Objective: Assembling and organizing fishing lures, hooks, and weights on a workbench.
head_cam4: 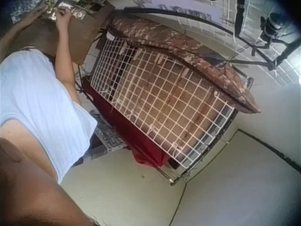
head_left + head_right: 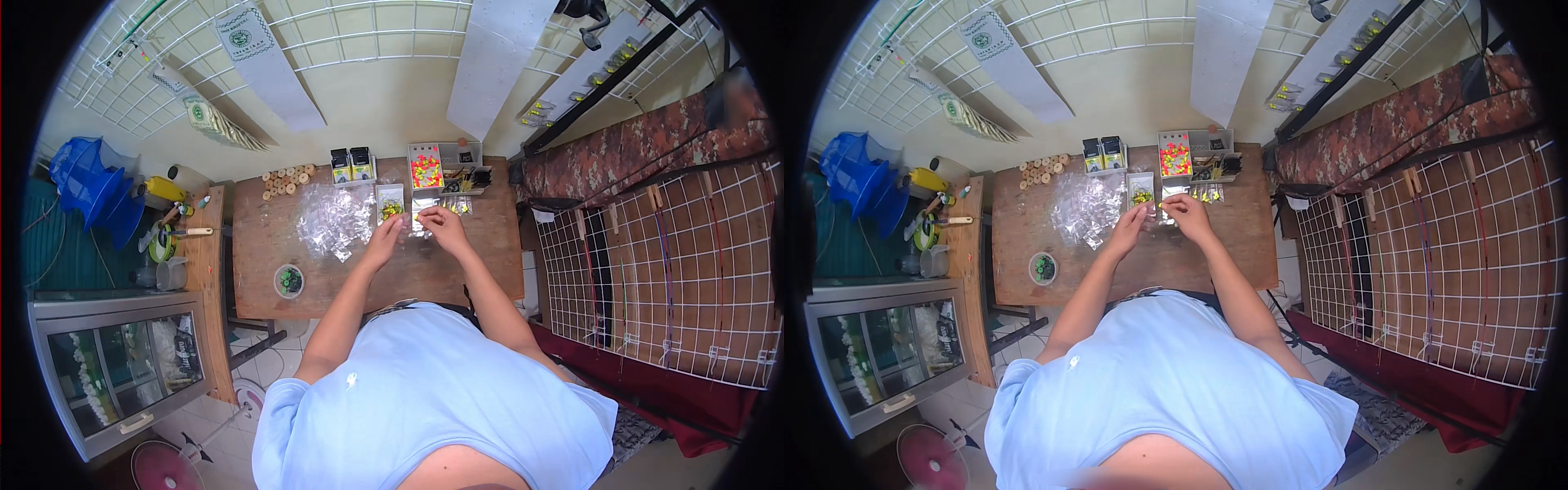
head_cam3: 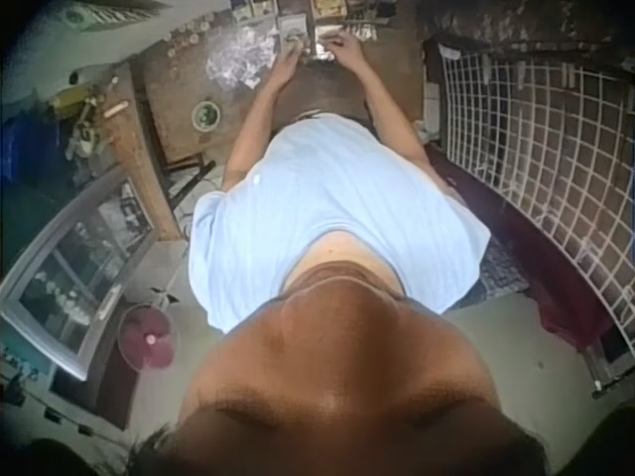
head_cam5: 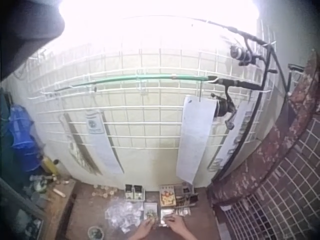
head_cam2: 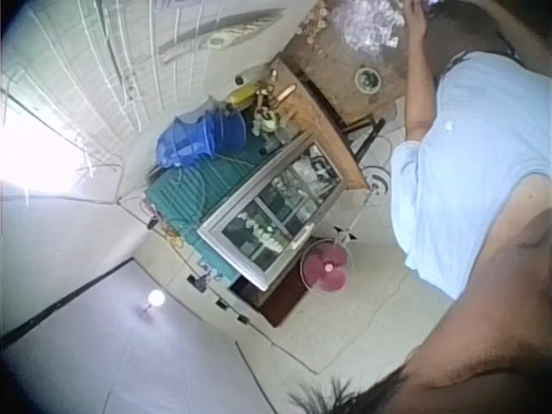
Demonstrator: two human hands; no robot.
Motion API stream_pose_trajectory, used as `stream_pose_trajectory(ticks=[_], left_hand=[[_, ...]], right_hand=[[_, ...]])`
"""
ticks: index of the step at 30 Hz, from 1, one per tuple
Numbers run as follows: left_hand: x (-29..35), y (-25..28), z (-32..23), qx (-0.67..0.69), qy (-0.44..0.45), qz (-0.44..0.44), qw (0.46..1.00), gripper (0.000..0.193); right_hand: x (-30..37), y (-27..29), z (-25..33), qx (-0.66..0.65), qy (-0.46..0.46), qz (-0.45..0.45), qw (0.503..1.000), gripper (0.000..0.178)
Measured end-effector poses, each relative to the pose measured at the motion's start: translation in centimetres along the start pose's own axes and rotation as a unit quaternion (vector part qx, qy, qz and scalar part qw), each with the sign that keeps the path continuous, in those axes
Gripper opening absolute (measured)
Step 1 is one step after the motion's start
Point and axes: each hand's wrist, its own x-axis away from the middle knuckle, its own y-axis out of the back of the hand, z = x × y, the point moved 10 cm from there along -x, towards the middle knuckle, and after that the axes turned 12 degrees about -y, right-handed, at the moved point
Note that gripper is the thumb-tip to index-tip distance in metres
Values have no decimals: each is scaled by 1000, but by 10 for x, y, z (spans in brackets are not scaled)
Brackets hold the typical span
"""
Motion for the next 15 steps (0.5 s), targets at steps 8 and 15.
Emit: stream_pose_trajectory(ticks=[8, 15], left_hand=[[13, -5, -13, -74, -53, 23, 996, 40], [21, -2, -17, -132, -43, 6, 990, 38]], right_hand=[[21, -3, 22, 76, 46, -32, 996, 20], [44, -21, 43, 232, 119, -25, 965, 19]])
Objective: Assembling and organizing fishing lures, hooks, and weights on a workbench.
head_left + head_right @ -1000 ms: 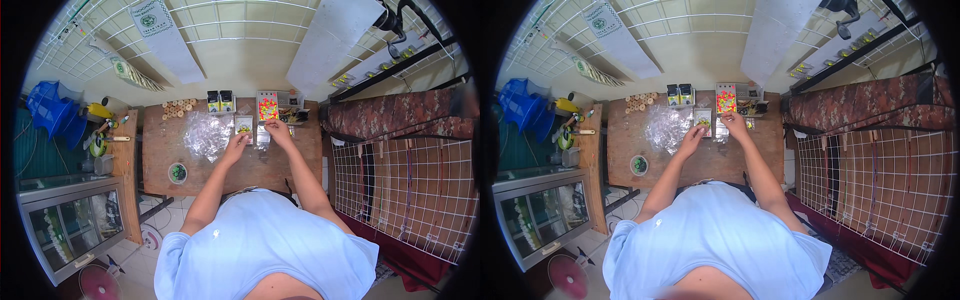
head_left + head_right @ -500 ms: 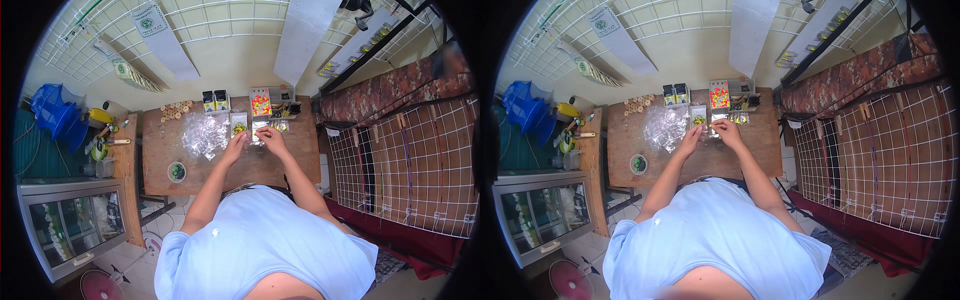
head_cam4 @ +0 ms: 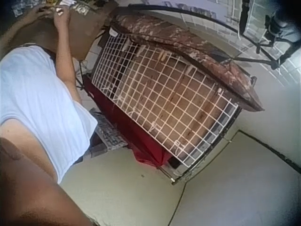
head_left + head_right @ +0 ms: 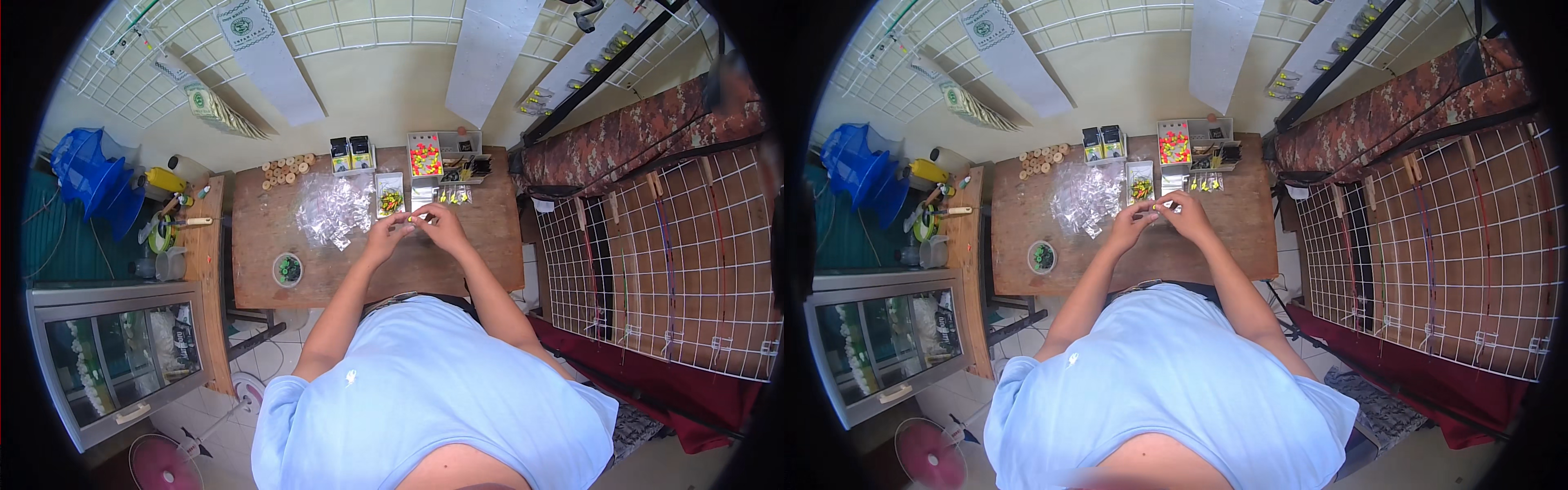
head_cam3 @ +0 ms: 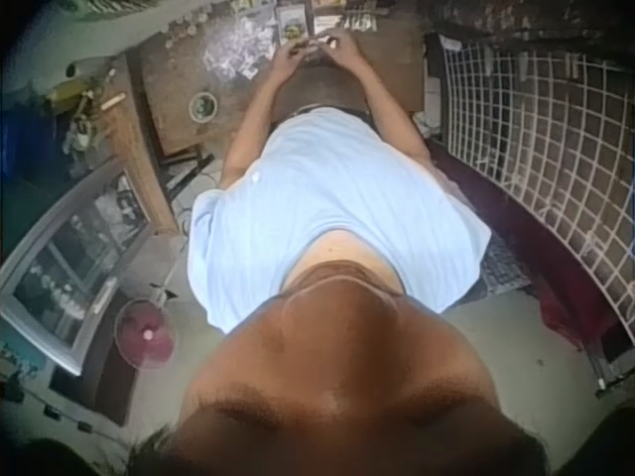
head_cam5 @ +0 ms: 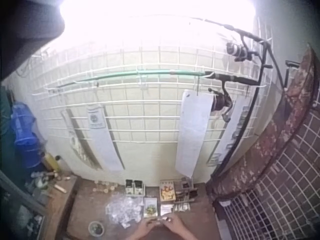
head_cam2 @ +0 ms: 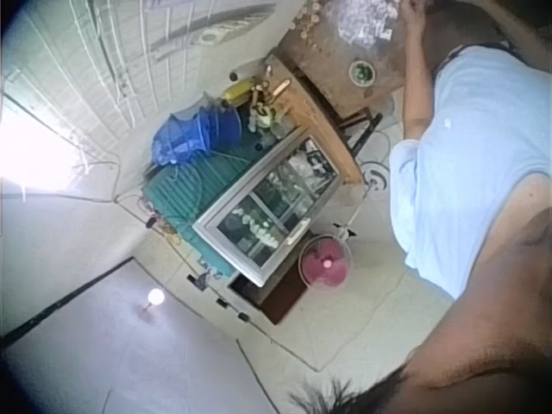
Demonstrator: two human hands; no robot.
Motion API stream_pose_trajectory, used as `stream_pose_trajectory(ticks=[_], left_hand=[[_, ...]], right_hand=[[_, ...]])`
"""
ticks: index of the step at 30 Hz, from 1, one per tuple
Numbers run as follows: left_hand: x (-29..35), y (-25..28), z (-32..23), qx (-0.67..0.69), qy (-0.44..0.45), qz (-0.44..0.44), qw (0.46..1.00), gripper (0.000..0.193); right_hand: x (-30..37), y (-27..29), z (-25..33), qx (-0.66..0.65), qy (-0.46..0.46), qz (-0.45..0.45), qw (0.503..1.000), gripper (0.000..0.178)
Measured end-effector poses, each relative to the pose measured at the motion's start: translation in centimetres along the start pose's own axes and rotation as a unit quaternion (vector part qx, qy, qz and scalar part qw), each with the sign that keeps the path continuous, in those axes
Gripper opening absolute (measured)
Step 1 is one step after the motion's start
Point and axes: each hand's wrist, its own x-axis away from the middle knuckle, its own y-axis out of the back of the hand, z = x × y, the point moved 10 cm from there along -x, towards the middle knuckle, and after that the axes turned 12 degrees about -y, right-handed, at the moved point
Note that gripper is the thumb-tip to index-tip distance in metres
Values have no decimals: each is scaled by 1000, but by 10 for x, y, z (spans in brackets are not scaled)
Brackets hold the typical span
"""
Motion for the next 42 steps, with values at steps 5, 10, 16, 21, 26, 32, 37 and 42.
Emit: stream_pose_trajectory(ticks=[5, 10, 16, 21, 26, 32, 37, 42], left_hand=[[-2, 6, -18, -84, -50, -16, 995, 35], [-7, 16, -19, -112, -75, -42, 990, 34], [-10, 24, 22, -89, 8, -42, 995, 37], [-21, 29, 37, -83, 44, -32, 995, 40], [-29, 37, 36, -107, 27, -29, 993, 40], [-30, 42, 33, -87, 26, -28, 995, 39], [-32, 38, 28, -66, 44, -16, 997, 39], [-34, 39, 28, -75, 9, -32, 997, 38]], right_hand=[[2, 0, 7, 32, 52, -11, 998, 20], [-15, 0, -9, 16, 1, 5, 1000, 20], [-74, 29, -34, 121, -42, -88, 988, 17], [-135, 34, -7, 287, 69, -173, 939, 19], [-156, 13, -6, 366, 50, -126, 921, 15], [-148, 17, -6, 377, 53, -150, 912, 13], [-153, 24, -23, 272, -13, -123, 954, 12], [-150, 45, -34, 34, -13, -157, 987, 17]])
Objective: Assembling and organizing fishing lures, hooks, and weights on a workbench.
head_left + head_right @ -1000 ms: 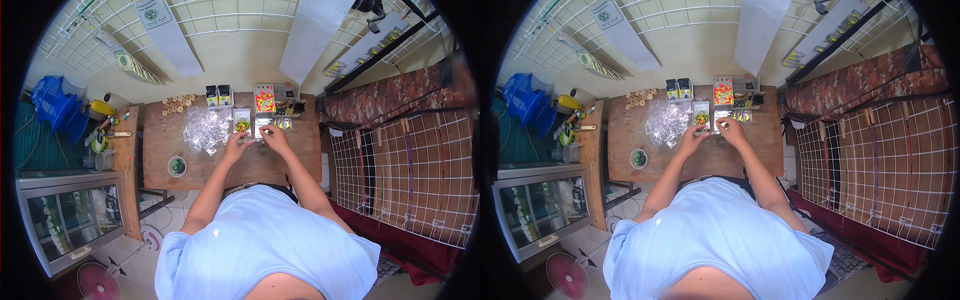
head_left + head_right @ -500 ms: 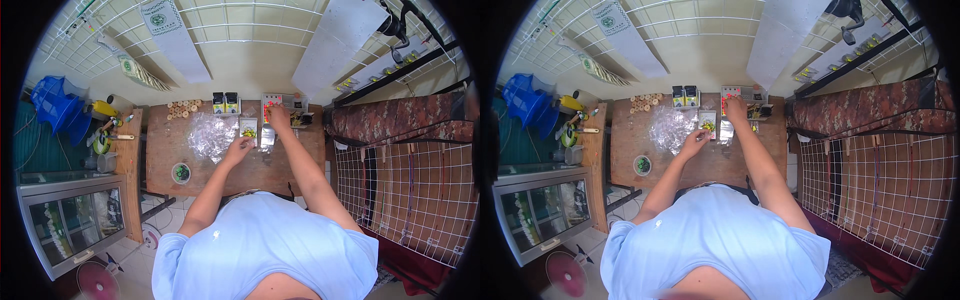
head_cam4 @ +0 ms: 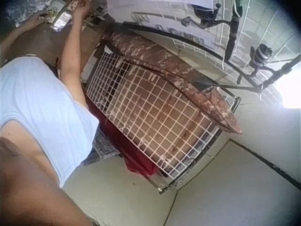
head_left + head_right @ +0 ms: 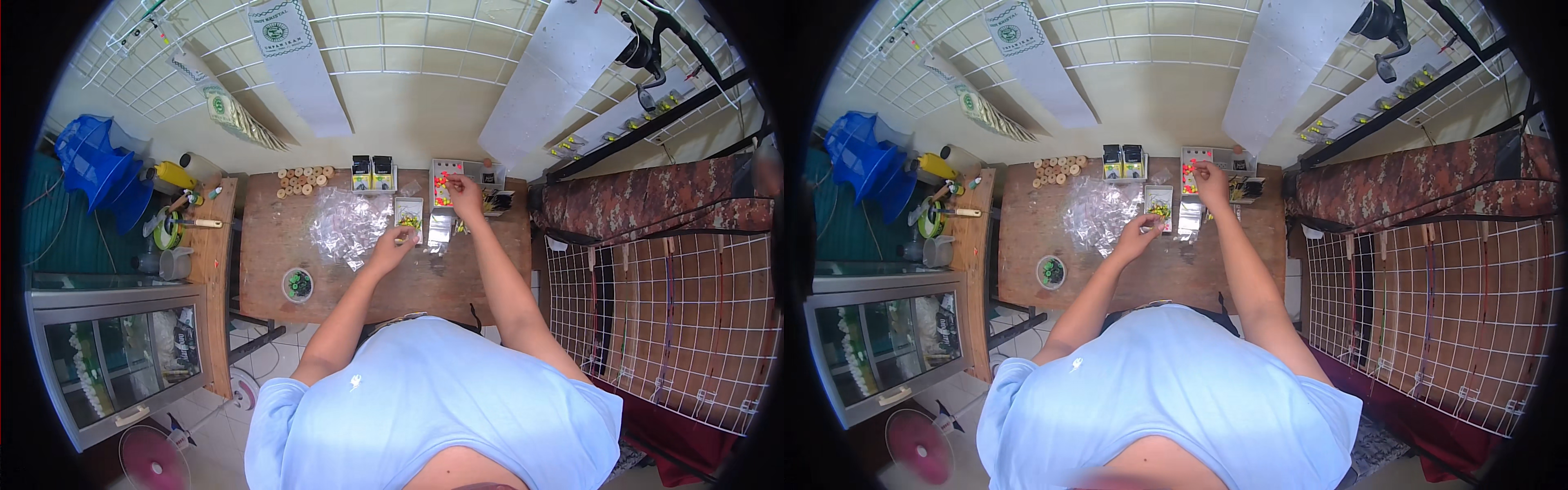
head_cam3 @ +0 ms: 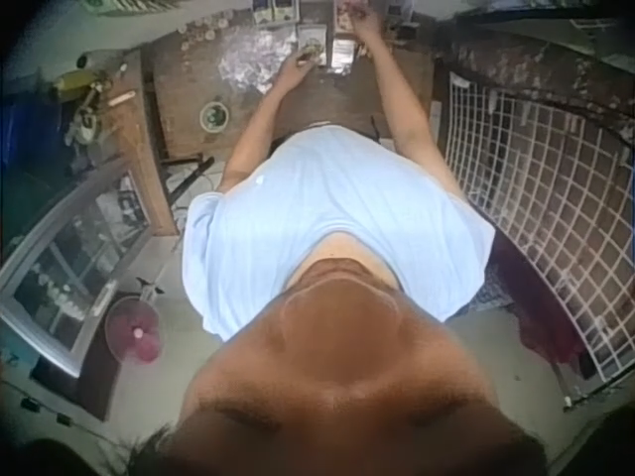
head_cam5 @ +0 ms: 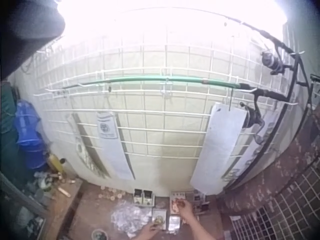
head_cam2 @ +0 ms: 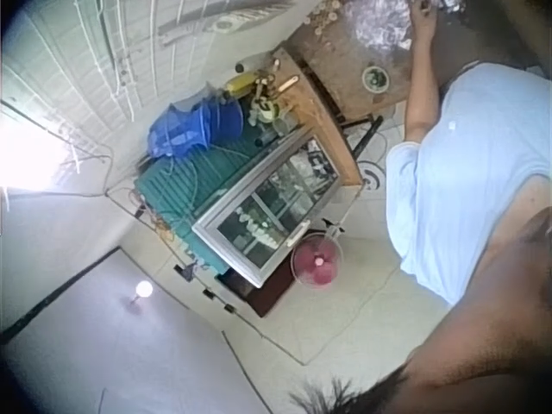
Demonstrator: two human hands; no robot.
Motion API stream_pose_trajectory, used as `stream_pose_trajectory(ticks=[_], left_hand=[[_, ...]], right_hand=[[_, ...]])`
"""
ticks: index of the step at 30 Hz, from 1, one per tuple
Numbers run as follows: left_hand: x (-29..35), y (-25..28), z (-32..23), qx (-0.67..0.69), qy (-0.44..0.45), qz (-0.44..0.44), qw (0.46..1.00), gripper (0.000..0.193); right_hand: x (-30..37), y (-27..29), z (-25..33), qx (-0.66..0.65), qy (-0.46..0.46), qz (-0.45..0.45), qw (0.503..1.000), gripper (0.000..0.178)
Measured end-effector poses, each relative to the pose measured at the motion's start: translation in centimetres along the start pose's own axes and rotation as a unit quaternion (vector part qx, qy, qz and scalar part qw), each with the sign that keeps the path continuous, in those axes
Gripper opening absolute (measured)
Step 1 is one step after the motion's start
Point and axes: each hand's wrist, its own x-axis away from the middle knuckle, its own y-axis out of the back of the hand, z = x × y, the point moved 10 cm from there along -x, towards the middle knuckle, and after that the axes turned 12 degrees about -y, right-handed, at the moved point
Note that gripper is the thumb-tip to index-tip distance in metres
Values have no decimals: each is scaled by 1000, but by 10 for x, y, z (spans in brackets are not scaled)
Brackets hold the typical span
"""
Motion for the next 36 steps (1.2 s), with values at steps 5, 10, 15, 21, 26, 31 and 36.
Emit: stream_pose_trajectory(ticks=[5, 10, 15, 21, 26, 31, 36], left_hand=[[10, 8, -12, -61, -29, -24, 997, 37], [8, -1, -17, -57, -50, -3, 997, 37], [8, -5, -29, -23, -56, -16, 998, 38], [17, -7, -57, -48, -101, -28, 993, 37], [31, -8, -50, -86, -94, -17, 992, 38], [33, -9, -59, -66, -112, -30, 991, 35], [39, -9, -60, -84, -117, -41, 989, 35]], right_hand=[[52, -20, -28, -168, -202, 124, 957, 28], [100, -32, -18, -285, -206, 177, 919, 33], [117, -26, -16, -298, -223, 159, 914, 30], [135, -19, -10, -316, -193, 160, 915, 30], [147, -25, -21, -296, -208, 171, 916, 34], [153, -17, -15, -314, -220, 167, 908, 31], [157, -13, -5, -303, -195, 163, 919, 28]])
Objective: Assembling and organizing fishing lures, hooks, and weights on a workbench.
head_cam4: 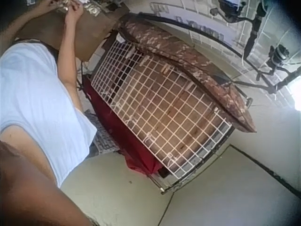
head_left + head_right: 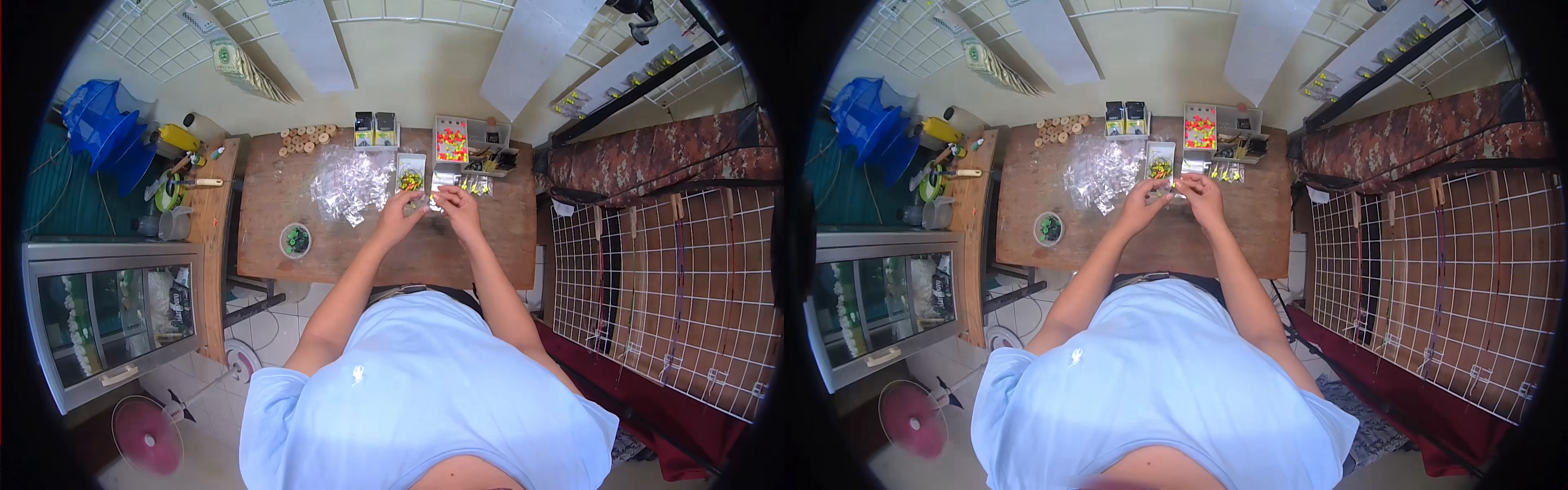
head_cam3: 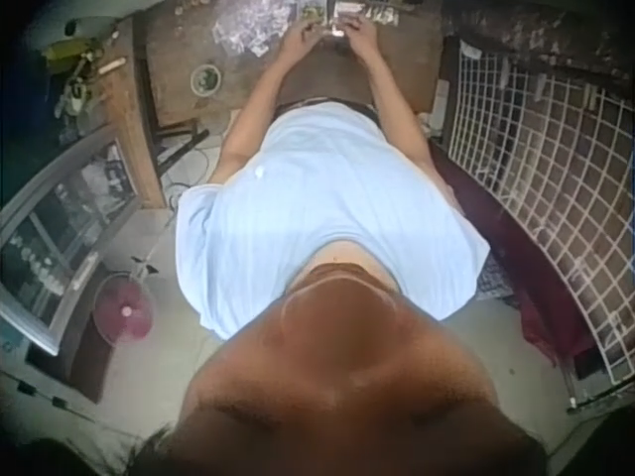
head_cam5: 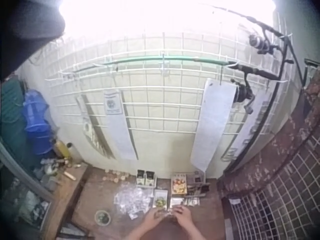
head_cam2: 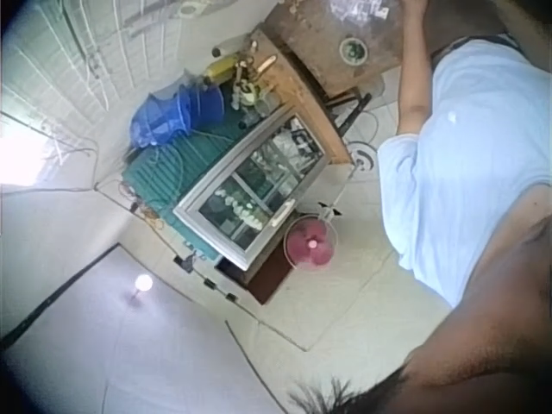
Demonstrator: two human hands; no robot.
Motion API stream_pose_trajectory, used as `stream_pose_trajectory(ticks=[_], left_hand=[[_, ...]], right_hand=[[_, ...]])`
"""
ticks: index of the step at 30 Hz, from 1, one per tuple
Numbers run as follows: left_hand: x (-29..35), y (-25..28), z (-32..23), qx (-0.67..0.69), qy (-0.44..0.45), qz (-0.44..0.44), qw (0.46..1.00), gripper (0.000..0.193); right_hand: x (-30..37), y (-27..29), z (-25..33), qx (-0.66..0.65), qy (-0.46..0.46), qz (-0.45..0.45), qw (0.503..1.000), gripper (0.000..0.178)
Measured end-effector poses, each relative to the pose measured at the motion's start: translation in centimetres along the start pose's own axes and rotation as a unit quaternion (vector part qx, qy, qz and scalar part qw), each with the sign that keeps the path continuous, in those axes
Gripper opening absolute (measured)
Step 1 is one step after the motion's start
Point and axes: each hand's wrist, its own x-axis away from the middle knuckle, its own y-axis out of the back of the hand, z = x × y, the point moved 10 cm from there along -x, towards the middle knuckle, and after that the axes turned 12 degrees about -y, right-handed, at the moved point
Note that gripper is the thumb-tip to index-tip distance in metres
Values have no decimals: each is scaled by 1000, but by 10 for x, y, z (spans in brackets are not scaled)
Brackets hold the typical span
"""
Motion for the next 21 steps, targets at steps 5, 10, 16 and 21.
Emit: stream_pose_trajectory(ticks=[5, 10, 16, 21], left_hand=[[-7, -3, -3, 5, 5, 9, 1000, 35], [-8, -3, -5, 23, 20, 5, 1000, 34], [-10, -4, 8, 41, 50, -2, 998, 35], [-19, -5, 21, 47, 58, 4, 997, 36]], right_hand=[[-6, -2, -4, 7, 5, 7, 1000, 30], [-11, -8, 1, 73, 71, 23, 995, 28], [-21, -4, -3, 58, 38, 26, 997, 26], [-32, -6, -3, 109, 19, 40, 993, 25]])
